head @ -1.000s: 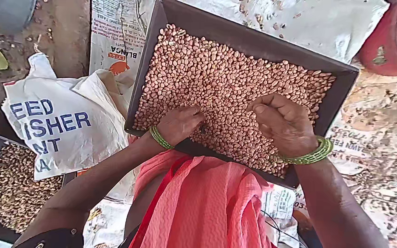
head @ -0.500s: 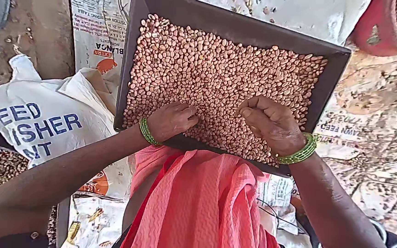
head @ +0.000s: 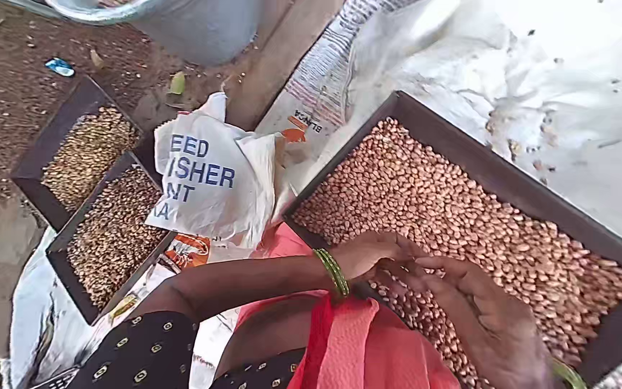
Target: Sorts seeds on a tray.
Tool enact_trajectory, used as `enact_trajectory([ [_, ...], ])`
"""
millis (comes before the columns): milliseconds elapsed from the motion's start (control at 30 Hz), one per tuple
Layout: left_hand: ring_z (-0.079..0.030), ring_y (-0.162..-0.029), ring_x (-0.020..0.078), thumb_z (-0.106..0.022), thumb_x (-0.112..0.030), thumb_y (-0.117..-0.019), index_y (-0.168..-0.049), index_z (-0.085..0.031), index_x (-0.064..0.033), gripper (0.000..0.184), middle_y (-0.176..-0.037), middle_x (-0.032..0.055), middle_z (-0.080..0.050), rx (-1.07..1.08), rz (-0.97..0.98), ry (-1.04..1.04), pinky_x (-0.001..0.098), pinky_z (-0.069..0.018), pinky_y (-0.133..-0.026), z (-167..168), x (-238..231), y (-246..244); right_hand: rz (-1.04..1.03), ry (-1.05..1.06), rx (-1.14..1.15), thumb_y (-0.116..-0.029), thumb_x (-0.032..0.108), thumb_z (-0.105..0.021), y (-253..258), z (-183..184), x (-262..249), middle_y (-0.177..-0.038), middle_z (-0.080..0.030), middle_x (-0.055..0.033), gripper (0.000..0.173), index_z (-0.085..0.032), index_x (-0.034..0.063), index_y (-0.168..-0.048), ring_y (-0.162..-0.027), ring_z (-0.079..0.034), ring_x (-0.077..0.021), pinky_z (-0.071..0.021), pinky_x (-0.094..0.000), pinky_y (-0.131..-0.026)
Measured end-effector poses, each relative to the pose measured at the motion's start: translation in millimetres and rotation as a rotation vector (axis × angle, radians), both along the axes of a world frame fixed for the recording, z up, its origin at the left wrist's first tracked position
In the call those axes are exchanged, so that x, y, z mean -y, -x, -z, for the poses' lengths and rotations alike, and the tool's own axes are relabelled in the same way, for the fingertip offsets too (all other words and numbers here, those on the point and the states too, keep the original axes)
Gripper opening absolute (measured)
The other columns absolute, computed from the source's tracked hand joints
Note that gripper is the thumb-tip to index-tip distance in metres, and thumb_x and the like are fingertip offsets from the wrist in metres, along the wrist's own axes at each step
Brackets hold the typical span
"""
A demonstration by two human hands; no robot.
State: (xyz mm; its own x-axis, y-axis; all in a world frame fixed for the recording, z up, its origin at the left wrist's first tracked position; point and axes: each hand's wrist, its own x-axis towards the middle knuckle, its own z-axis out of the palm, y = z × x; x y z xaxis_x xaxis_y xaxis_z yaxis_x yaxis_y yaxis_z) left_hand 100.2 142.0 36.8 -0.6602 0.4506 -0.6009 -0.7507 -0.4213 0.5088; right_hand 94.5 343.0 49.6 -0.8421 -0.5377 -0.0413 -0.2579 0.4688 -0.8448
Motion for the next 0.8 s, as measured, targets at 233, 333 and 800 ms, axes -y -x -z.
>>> enact_trajectory([
  [233,-0.059,-0.067,0.0029,-0.047,-0.013,-0.1066,-0.102,-0.068,0.0047,0.028,-0.082,0.0045,-0.068,-0.653,0.531,0.779,0.0215,-0.0499,-0.062,-25,157,18,0.097,0.116,0.172,-0.1038,0.014,-0.051,13,-9,-18,-0.082,-0.061,0.0198,0.017,-0.065,0.0095,-0.113,-0.063,-0.049,0.0147,-0.0417,-0.0064,-0.055],
  [333,-0.065,-0.099,0.0295,-0.046,-0.012,-0.1086,-0.124,-0.062,0.0072,0.029,-0.113,0.0244,-0.066,-0.429,0.483,1.516,0.0484,-0.0531,-0.090,-33,274,44,0.165,0.098,0.175,-0.1035,0.020,-0.053,12,-3,-34,-0.077,-0.058,0.0191,0.019,-0.066,0.0109,-0.112,-0.059,-0.048,0.0124,-0.0411,-0.0082,-0.052],
  [800,-0.068,-0.093,0.0129,-0.058,-0.017,-0.1016,-0.107,-0.074,-0.0015,0.023,-0.101,0.0096,-0.073,-1.166,0.475,1.052,0.0339,-0.0571,-0.088,3,145,-2,-0.037,-0.041,0.130,-0.1039,0.024,-0.056,1,14,-10,-0.066,-0.054,0.0130,0.018,-0.069,0.0130,-0.109,-0.050,-0.043,0.0070,-0.0381,-0.0119,-0.045],
])
